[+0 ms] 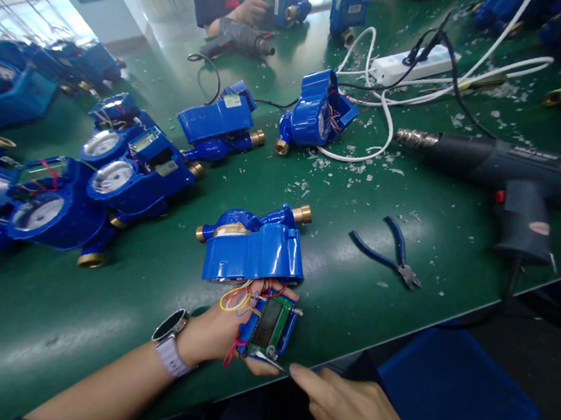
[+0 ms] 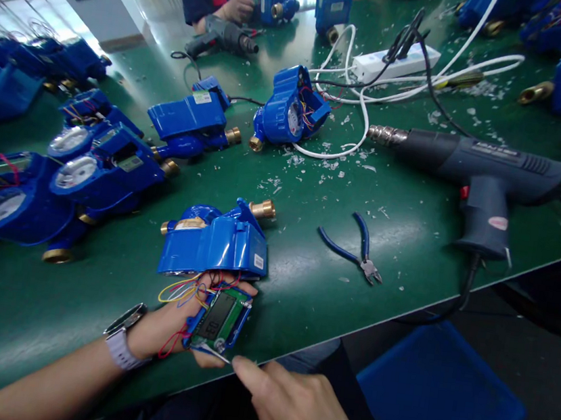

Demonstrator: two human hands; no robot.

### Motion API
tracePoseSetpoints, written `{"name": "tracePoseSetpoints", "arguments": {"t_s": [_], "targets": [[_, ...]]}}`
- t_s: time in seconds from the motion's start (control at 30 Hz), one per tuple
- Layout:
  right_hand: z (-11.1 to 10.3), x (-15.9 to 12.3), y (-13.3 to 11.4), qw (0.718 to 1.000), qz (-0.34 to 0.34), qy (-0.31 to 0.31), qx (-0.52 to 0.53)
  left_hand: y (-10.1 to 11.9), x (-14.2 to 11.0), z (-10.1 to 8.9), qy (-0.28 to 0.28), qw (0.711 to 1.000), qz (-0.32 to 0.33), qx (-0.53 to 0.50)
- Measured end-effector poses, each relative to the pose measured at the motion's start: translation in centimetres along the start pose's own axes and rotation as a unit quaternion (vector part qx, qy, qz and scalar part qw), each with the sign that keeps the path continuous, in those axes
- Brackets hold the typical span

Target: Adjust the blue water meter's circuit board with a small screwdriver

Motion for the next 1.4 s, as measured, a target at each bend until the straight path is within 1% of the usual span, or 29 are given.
{"name": "tracePoseSetpoints", "arguments": {"t_s": [0.07,0.13,0.2,0.23,0.3,0.37,0.43,0.5,0.6,0.73,0.83,0.9,0.97,1.0,1.03,1.13,1.17,1.2,1.23,1.27,1.3,1.4], "targets": [[0.0,0.4,-0.3,0.998,0.009,-0.067,-0.006,0.6,0.2,0.0,0.003,1.000,0.006,0.024],[-0.1,1.1,-0.6,0.993,0.005,-0.118,-0.031,1.2,0.3,0.0,0.000,0.999,0.003,0.052],[-0.1,1.8,-0.7,0.989,0.003,-0.137,-0.058,1.6,0.3,0.1,-0.002,0.998,0.009,0.069],[0.0,2.1,-0.7,0.989,0.004,-0.138,-0.062,1.6,0.3,0.1,-0.001,0.997,0.015,0.071],[0.4,2.4,-0.6,0.992,0.005,-0.116,-0.040,1.5,0.2,0.3,0.002,0.997,0.022,0.067],[1.0,2.4,-0.3,0.996,0.004,-0.085,0.021,1.3,0.1,0.5,0.007,0.998,0.019,0.061],[1.6,2.2,-0.1,0.994,0.000,-0.056,0.097,1.4,0.0,0.6,0.012,0.998,0.013,0.057],[2.2,1.9,0.1,0.987,0.002,-0.041,0.156,1.6,0.0,0.6,0.017,0.998,0.009,0.060],[2.7,1.7,0.0,0.981,0.014,-0.032,0.190,2.0,0.1,0.4,0.021,0.997,0.016,0.079],[2.5,1.9,-0.6,0.979,0.023,-0.009,0.200,1.9,0.3,0.2,0.003,0.989,0.081,0.124],[2.3,2.4,-0.9,0.975,0.051,0.007,0.216,1.5,0.2,0.4,0.012,0.977,0.149,0.154],[2.4,2.5,-1.0,0.968,0.081,-0.001,0.238,1.3,0.1,0.6,0.021,0.966,0.203,0.161],[2.6,2.3,-0.9,0.950,0.109,-0.018,0.291,1.1,0.1,0.8,0.017,0.955,0.247,0.163],[2.7,2.0,-0.9,0.935,0.132,-0.019,0.327,1.0,0.0,0.9,0.014,0.953,0.254,0.166],[2.7,1.6,-0.9,0.916,0.163,-0.015,0.366,0.9,0.1,0.9,0.015,0.953,0.251,0.168],[2.5,0.3,-0.7,0.845,0.252,0.018,0.471,0.7,0.2,0.8,0.010,0.956,0.242,0.166],[2.3,-0.1,-0.7,0.827,0.267,0.024,0.494,0.7,0.2,0.7,0.006,0.956,0.242,0.164],[2.1,-0.4,-0.7,0.816,0.272,0.024,0.509,0.6,0.2,0.7,0.002,0.956,0.247,0.162],[1.8,-0.7,-0.6,0.815,0.270,0.019,0.512,0.6,0.2,0.6,-0.001,0.954,0.252,0.162],[1.4,-0.8,-0.5,0.824,0.267,0.012,0.499,0.7,0.2,0.6,-0.003,0.953,0.255,0.165],[0.9,-1.0,-0.3,0.844,0.260,0.000,0.470,0.7,0.2,0.5,-0.005,0.951,0.257,0.171],[-1.0,-1.1,-0.1,0.928,0.208,-0.040,0.308,1.0,0.3,0.4,-0.006,0.948,0.252,0.192]]}}
Point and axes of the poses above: each hand's wrist, its own x-axis towards the middle knuckle, its own z-axis out of the palm, y = z × x, the point moved 1 cm from there along x, towards the middle knuckle, and after that the axes turned 5 degrees about y, right-handed, at the moved point
